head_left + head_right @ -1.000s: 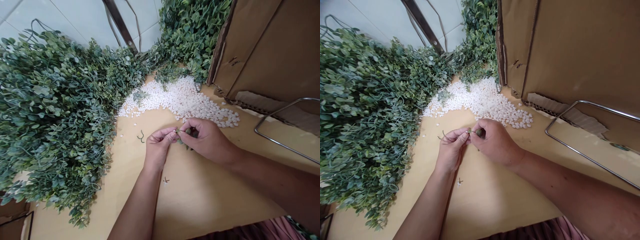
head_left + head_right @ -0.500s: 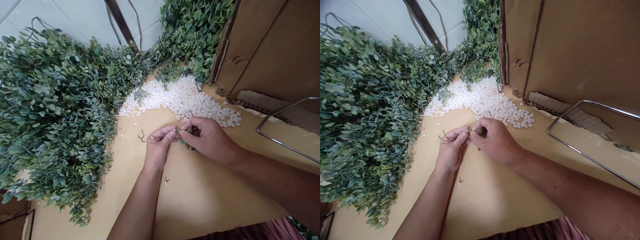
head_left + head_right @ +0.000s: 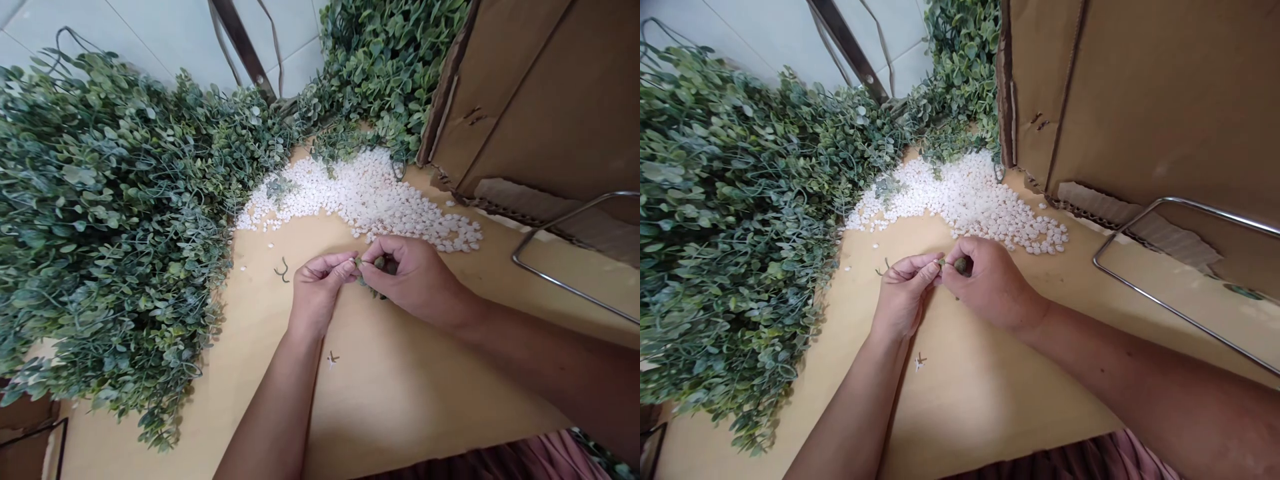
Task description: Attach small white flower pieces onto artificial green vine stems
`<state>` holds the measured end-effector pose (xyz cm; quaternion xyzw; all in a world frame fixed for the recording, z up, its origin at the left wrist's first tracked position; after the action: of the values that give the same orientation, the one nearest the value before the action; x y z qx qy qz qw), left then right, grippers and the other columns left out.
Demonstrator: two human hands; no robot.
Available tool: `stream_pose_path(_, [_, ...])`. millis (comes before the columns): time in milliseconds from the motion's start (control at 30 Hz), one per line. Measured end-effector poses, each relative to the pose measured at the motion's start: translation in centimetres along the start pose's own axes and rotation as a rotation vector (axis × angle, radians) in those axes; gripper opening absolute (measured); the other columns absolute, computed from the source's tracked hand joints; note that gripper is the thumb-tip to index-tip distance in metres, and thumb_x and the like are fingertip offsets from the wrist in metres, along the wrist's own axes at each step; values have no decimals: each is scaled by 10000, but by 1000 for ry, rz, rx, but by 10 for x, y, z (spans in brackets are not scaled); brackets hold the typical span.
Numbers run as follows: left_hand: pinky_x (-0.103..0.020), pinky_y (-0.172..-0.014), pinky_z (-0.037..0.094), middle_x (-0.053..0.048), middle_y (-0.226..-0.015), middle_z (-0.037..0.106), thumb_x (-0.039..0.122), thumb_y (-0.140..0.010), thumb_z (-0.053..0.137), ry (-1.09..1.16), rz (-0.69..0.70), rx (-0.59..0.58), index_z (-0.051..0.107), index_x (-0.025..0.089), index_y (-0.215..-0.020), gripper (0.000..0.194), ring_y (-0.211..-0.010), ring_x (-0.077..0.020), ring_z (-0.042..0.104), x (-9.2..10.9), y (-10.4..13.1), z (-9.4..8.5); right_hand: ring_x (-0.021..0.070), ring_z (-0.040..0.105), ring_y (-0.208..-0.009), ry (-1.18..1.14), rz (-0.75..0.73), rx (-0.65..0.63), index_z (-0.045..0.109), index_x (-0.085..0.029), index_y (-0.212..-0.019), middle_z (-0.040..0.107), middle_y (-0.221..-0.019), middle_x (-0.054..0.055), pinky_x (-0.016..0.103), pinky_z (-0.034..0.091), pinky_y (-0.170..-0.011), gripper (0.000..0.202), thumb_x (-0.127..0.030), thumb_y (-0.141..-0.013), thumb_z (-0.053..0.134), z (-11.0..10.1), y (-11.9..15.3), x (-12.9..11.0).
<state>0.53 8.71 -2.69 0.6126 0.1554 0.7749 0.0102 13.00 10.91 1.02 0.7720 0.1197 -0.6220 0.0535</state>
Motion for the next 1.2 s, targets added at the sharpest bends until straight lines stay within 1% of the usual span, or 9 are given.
stream_pose_path(333, [-211,-590,497,-9,-618,695,249,-514,810,-44,2,-60,722,163,-634,172,-565,-87,592,1,-1,4,69,416,-453,-39,47,-4,536,-148,-591,499,-509,-32,195,329,-415,78,-166,-667,533,1,2,5])
stream_pose_path(500, [-210,-578,499,-7,-602,691,256,-519,808,-44,0,-59,722,162,-641,176,-569,-93,596,1,0,6,73,452,-458,-82,95,-14,552,-146,-605,517,-522,-26,194,366,-425,68,-167,-670,558,2,0,10])
stream_pose_path(633, [-213,-568,504,-13,-687,710,299,-561,785,-20,50,11,732,185,-760,236,-611,-108,620,4,-1,-2,105,544,-539,-277,140,-73,574,-159,-674,568,-588,-8,218,448,-498,103,-253,-690,614,7,-5,12])
stream_pose_path(733, [-223,-633,515,-19,-776,716,329,-591,767,-14,102,56,726,203,-827,272,-688,-117,637,10,0,-9,112,587,-591,-486,184,-64,556,-181,-709,573,-636,-20,243,499,-587,196,-316,-649,685,2,-9,13])
stream_pose_path(800, [-238,-707,514,-28,-825,716,318,-577,778,-53,129,26,726,204,-833,285,-758,-129,641,16,1,-8,108,587,-568,-567,198,-47,530,-192,-701,543,-617,-39,258,511,-605,248,-349,-630,708,-3,-11,13])
stream_pose_path(900, [-271,-793,498,-59,-900,714,319,-579,776,-126,135,-119,729,189,-835,291,-852,-163,642,19,5,8,109,581,-555,-594,203,-32,513,-198,-692,522,-599,-46,270,514,-619,267,-377,-631,703,-8,-13,13])
stream_pose_path(1000, [-263,-756,493,-52,-796,717,339,-611,751,-154,133,-156,729,176,-754,218,-762,-147,640,18,7,14,106,575,-574,-591,220,-8,511,-193,-687,531,-626,-39,260,504,-619,283,-390,-620,702,-10,-14,16])
stream_pose_path(1100, [-221,-615,469,-7,-617,669,318,-614,748,-189,138,-62,712,166,-668,165,-586,-98,574,16,4,4,99,550,-585,-559,206,-1,495,-190,-693,513,-643,-41,234,471,-571,313,-411,-604,698,-10,-14,14])
stream_pose_path(1200, [-202,-555,434,17,-565,631,285,-629,737,-196,149,-1,705,165,-676,132,-529,-77,522,15,2,-2,75,450,-507,-346,128,-18,522,-186,-772,424,-581,-73,201,381,-478,313,-364,-590,705,-12,-13,6])
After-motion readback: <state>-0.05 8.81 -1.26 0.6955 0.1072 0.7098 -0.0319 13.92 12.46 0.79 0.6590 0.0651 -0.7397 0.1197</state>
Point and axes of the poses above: each hand's wrist, its own y-axis away from the middle knuckle, its own z-axis out of the palm, x = y × z, the point moved 10 cm from there along -y, towards the middle knuckle
